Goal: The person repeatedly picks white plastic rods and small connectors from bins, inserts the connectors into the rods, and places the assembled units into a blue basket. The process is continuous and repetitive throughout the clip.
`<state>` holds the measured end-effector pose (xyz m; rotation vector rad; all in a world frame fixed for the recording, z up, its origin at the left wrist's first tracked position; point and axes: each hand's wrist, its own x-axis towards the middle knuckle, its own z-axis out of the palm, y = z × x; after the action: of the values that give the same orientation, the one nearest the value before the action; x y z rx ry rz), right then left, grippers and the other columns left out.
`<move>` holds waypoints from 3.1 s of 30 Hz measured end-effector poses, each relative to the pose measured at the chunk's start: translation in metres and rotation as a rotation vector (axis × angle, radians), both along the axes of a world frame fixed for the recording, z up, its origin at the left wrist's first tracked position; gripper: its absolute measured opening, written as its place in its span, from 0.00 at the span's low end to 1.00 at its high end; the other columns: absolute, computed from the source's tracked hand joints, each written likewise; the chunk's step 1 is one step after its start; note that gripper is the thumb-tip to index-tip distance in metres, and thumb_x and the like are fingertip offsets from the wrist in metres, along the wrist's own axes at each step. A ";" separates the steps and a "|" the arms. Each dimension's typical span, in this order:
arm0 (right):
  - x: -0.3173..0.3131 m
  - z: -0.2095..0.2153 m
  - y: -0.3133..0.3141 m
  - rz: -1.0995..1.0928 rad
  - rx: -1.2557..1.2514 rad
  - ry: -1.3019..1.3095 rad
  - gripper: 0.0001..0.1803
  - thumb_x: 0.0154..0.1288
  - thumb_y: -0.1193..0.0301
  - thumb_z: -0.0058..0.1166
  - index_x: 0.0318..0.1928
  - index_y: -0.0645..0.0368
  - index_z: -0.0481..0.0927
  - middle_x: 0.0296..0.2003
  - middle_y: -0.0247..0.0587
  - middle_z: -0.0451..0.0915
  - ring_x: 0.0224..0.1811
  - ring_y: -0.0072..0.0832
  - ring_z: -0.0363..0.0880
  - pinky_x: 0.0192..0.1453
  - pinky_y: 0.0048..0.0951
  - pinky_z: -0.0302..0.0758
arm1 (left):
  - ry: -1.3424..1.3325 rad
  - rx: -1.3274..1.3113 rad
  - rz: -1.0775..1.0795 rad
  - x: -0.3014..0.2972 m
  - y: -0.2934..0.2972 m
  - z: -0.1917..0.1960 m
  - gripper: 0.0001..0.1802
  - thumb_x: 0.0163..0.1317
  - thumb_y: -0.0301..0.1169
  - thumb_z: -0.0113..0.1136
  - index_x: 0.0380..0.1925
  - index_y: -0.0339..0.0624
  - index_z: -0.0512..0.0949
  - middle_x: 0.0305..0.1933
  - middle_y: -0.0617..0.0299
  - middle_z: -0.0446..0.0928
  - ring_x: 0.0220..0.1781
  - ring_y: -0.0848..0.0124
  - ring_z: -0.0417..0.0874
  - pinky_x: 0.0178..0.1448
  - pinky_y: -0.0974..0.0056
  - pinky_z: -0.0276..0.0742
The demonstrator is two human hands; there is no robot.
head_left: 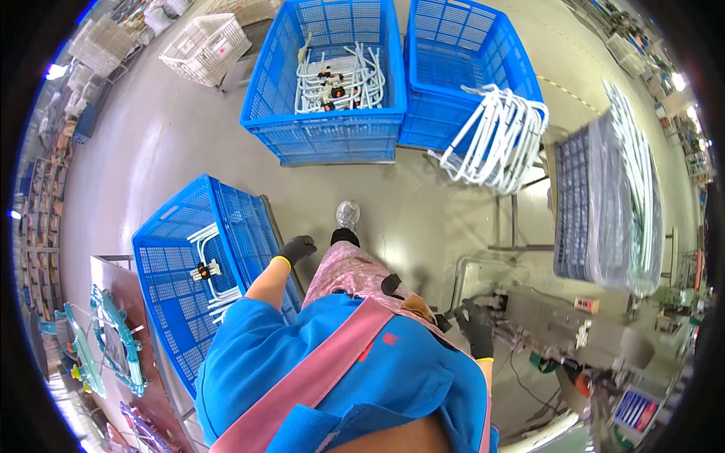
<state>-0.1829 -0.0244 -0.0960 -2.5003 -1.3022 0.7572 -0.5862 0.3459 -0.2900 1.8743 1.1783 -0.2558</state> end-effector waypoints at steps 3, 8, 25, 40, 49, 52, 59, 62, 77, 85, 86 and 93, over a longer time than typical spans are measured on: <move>0.010 -0.009 0.101 0.039 0.033 0.006 0.22 0.61 0.59 0.57 0.52 0.56 0.77 0.43 0.53 0.81 0.45 0.49 0.80 0.47 0.43 0.76 | 0.016 0.356 -0.514 -0.002 0.068 -0.027 0.17 0.58 0.41 0.57 0.39 0.39 0.79 0.41 0.49 0.81 0.45 0.51 0.80 0.49 0.53 0.76; 0.010 -0.021 0.219 0.047 -0.006 0.060 0.22 0.61 0.59 0.57 0.53 0.57 0.77 0.44 0.52 0.82 0.45 0.47 0.81 0.49 0.41 0.77 | 0.019 0.140 -0.057 0.037 0.177 -0.018 0.20 0.58 0.44 0.56 0.45 0.42 0.79 0.43 0.44 0.80 0.46 0.45 0.80 0.51 0.48 0.75; 0.134 -0.075 0.540 0.267 0.154 -0.130 0.29 0.62 0.55 0.56 0.56 0.62 0.71 0.43 0.56 0.79 0.44 0.51 0.78 0.46 0.47 0.76 | -0.062 0.009 -0.036 0.180 0.428 -0.050 0.24 0.55 0.44 0.63 0.46 0.41 0.77 0.37 0.43 0.81 0.39 0.47 0.83 0.44 0.51 0.78; 0.165 -0.183 0.765 -0.181 -0.066 -0.089 0.32 0.54 0.52 0.64 0.49 0.66 0.75 0.34 0.55 0.82 0.32 0.53 0.81 0.37 0.47 0.76 | -0.056 0.235 -0.011 0.325 0.695 -0.243 0.57 0.48 0.56 0.69 0.68 0.33 0.53 0.67 0.37 0.62 0.71 0.48 0.61 0.73 0.51 0.54; 0.172 -0.178 0.759 -0.201 -0.071 0.039 0.36 0.54 0.51 0.63 0.51 0.72 0.71 0.38 0.61 0.80 0.36 0.55 0.80 0.39 0.47 0.75 | 0.207 -0.170 -0.150 0.324 0.706 -0.297 0.66 0.33 0.69 0.68 0.66 0.34 0.58 0.59 0.40 0.72 0.60 0.45 0.75 0.62 0.47 0.71; 0.172 -0.178 0.756 -0.241 -0.120 0.063 0.37 0.54 0.51 0.62 0.51 0.72 0.71 0.38 0.61 0.79 0.35 0.56 0.80 0.40 0.46 0.76 | 0.230 -0.001 -0.396 0.297 0.644 -0.270 0.63 0.30 0.67 0.71 0.62 0.33 0.64 0.57 0.39 0.73 0.59 0.44 0.75 0.63 0.50 0.71; 0.173 -0.177 0.753 -0.236 -0.100 0.068 0.37 0.55 0.51 0.61 0.51 0.73 0.70 0.38 0.61 0.79 0.36 0.55 0.79 0.41 0.47 0.75 | 0.690 -0.069 -0.970 0.324 0.616 -0.276 0.47 0.45 0.70 0.55 0.53 0.42 0.77 0.55 0.44 0.76 0.62 0.52 0.71 0.70 0.41 0.50; 0.173 -0.179 0.752 -0.214 -0.085 0.022 0.37 0.56 0.50 0.59 0.50 0.74 0.70 0.36 0.60 0.79 0.35 0.55 0.79 0.41 0.48 0.74 | 0.388 -0.088 -0.784 0.302 0.633 -0.272 0.52 0.38 0.71 0.63 0.54 0.40 0.75 0.51 0.49 0.78 0.54 0.55 0.75 0.63 0.55 0.63; 0.170 -0.176 0.757 -0.210 -0.013 -0.011 0.33 0.60 0.50 0.55 0.46 0.74 0.71 0.33 0.59 0.78 0.31 0.51 0.78 0.37 0.46 0.73 | -0.338 -0.648 0.670 0.345 0.569 -0.302 0.47 0.46 0.43 0.76 0.61 0.36 0.60 0.52 0.54 0.76 0.53 0.65 0.77 0.60 0.60 0.72; 0.172 -0.173 0.758 -0.227 -0.036 0.015 0.32 0.61 0.51 0.55 0.45 0.73 0.71 0.34 0.58 0.78 0.32 0.49 0.78 0.36 0.45 0.73 | 0.091 -0.422 0.359 0.349 0.537 -0.316 0.75 0.28 0.58 0.80 0.67 0.31 0.42 0.65 0.39 0.64 0.63 0.44 0.71 0.67 0.51 0.67; 0.171 -0.172 0.760 -0.225 -0.049 0.017 0.31 0.61 0.51 0.55 0.44 0.73 0.71 0.34 0.58 0.78 0.31 0.49 0.78 0.36 0.45 0.73 | 0.027 -0.426 0.319 0.343 0.532 -0.317 0.76 0.26 0.57 0.81 0.67 0.32 0.41 0.65 0.39 0.64 0.64 0.45 0.70 0.67 0.51 0.67; 0.174 -0.171 0.776 -0.272 -0.073 0.048 0.27 0.60 0.57 0.58 0.46 0.72 0.73 0.33 0.56 0.79 0.31 0.48 0.79 0.36 0.43 0.74 | -0.075 -0.414 0.108 0.313 0.518 -0.334 0.75 0.24 0.46 0.85 0.65 0.33 0.40 0.60 0.39 0.69 0.61 0.47 0.74 0.63 0.54 0.72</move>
<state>-0.0093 0.7518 -0.2667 -2.6254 -0.9076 0.8058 -0.2728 0.8639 -0.6238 1.4441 1.0776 -0.3382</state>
